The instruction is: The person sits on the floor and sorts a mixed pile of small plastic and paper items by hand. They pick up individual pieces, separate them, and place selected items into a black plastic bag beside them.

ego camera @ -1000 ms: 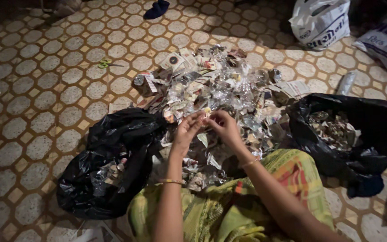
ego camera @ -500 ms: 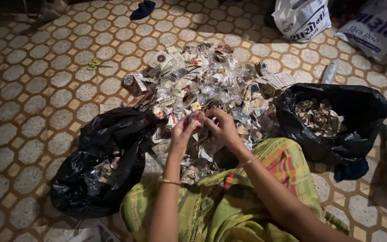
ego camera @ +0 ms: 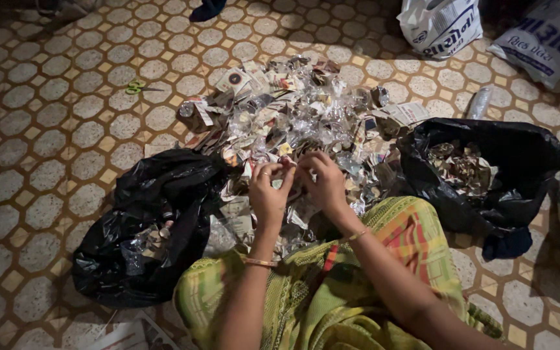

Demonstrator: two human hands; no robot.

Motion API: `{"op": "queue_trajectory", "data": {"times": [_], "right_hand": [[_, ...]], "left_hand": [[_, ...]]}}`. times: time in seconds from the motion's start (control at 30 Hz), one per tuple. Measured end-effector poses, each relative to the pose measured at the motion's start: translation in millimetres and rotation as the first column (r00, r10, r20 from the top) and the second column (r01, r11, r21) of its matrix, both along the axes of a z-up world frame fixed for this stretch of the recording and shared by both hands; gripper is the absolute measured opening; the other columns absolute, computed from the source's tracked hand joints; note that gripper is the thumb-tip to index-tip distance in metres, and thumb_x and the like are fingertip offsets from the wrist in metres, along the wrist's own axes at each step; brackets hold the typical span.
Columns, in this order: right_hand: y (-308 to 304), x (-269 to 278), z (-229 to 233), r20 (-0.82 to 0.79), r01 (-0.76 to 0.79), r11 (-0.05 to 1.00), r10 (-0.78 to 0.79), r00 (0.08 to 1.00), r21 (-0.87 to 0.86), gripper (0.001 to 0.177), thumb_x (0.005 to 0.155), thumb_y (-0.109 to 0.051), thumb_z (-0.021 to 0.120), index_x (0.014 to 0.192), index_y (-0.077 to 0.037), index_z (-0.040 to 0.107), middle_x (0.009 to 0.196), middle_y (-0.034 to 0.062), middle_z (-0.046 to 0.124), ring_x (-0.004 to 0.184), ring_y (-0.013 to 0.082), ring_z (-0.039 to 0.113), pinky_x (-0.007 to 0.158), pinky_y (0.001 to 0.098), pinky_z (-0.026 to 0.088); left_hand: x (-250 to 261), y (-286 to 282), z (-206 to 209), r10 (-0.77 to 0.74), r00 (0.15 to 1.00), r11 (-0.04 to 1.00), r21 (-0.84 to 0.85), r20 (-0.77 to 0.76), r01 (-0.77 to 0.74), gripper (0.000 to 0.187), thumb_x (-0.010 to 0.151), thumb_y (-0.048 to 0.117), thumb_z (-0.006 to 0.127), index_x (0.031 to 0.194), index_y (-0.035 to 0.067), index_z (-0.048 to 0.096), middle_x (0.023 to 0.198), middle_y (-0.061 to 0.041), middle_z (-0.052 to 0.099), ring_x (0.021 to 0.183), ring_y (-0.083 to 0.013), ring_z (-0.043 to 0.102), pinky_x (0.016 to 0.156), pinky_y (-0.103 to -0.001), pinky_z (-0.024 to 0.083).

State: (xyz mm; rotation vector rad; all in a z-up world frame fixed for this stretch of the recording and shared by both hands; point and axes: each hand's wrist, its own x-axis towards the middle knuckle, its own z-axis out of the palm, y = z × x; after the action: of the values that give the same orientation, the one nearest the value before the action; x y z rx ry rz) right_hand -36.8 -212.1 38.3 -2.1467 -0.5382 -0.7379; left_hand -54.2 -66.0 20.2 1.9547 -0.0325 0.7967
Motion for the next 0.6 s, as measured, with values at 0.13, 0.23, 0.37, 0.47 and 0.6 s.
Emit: {"op": "queue_trajectory", "data": {"times": [0.13,0.23,0.37,0.47,0.6], "right_hand": [[5.8,-4.3,5.7,0.023,-0.107,0.994,0.107,0.994,-0.021,0.019,0.085,-0.004,0.077,0.100,-0.001,0.066,0.118,0.0128,0.069,0.092,0.0281,0.073,0.075,0.0365,0.060],[8.3,-3.0,5.8,-0.006,-0.143,0.989,0.143,0.990,-0.022,0.019,0.086,-0.005,0.077,0.101,0.000,0.066,0.124,0.0144,0.068,0.091,0.0272,0.073,0.074,0.0359,0.061],[10.2,-0.9,2.7,0.061,-0.085,0.995,0.087,0.994,-0.045,0.019,0.088,-0.008,0.079,0.100,-0.002,0.065,0.124,0.0126,0.068,0.096,0.0277,0.074,0.076,0.0350,0.061],[9.9,1.5,0.0,0.007,-0.026,1.000,0.026,1.000,-0.002,0.021,0.088,-0.008,0.078,0.102,0.000,0.063,0.124,0.0154,0.069,0.094,0.0284,0.073,0.074,0.0357,0.060],[5.3,7.3,-7.2,-0.102,-0.106,0.994,0.106,0.989,0.001,0.033,0.087,-0.007,0.075,0.118,0.001,0.069,0.104,0.0157,0.074,0.091,0.0296,0.075,0.075,0.0382,0.061]], "left_hand": [[3.7,3.0,-7.0,0.006,0.999,1.000,-0.016,0.037,-0.005,0.022,0.086,0.017,0.082,0.097,0.001,0.070,0.101,-0.012,0.070,0.092,-0.0302,0.068,0.082,-0.039,0.055],[8.2,6.7,-16.5,-0.033,0.999,0.999,-0.034,0.030,0.034,0.018,0.086,0.013,0.078,0.098,0.001,0.070,0.103,-0.013,0.071,0.090,-0.0302,0.069,0.080,-0.038,0.056],[11.7,4.3,-24.0,-0.044,0.999,0.998,-0.037,-0.026,0.043,0.019,0.083,0.014,0.076,0.093,0.001,0.067,0.095,-0.014,0.072,0.084,-0.0319,0.070,0.077,-0.040,0.056],[10.2,1.7,-19.9,-0.085,0.992,0.996,-0.033,-0.089,0.083,0.021,0.085,0.020,0.072,0.095,0.002,0.066,0.091,-0.014,0.071,0.081,-0.0313,0.071,0.074,-0.041,0.057],[3.0,0.0,-5.8,-0.100,0.991,0.973,0.197,-0.093,0.117,0.025,0.084,0.024,0.071,0.096,0.002,0.067,0.089,-0.018,0.069,0.081,-0.0366,0.069,0.072,-0.046,0.055]]}}
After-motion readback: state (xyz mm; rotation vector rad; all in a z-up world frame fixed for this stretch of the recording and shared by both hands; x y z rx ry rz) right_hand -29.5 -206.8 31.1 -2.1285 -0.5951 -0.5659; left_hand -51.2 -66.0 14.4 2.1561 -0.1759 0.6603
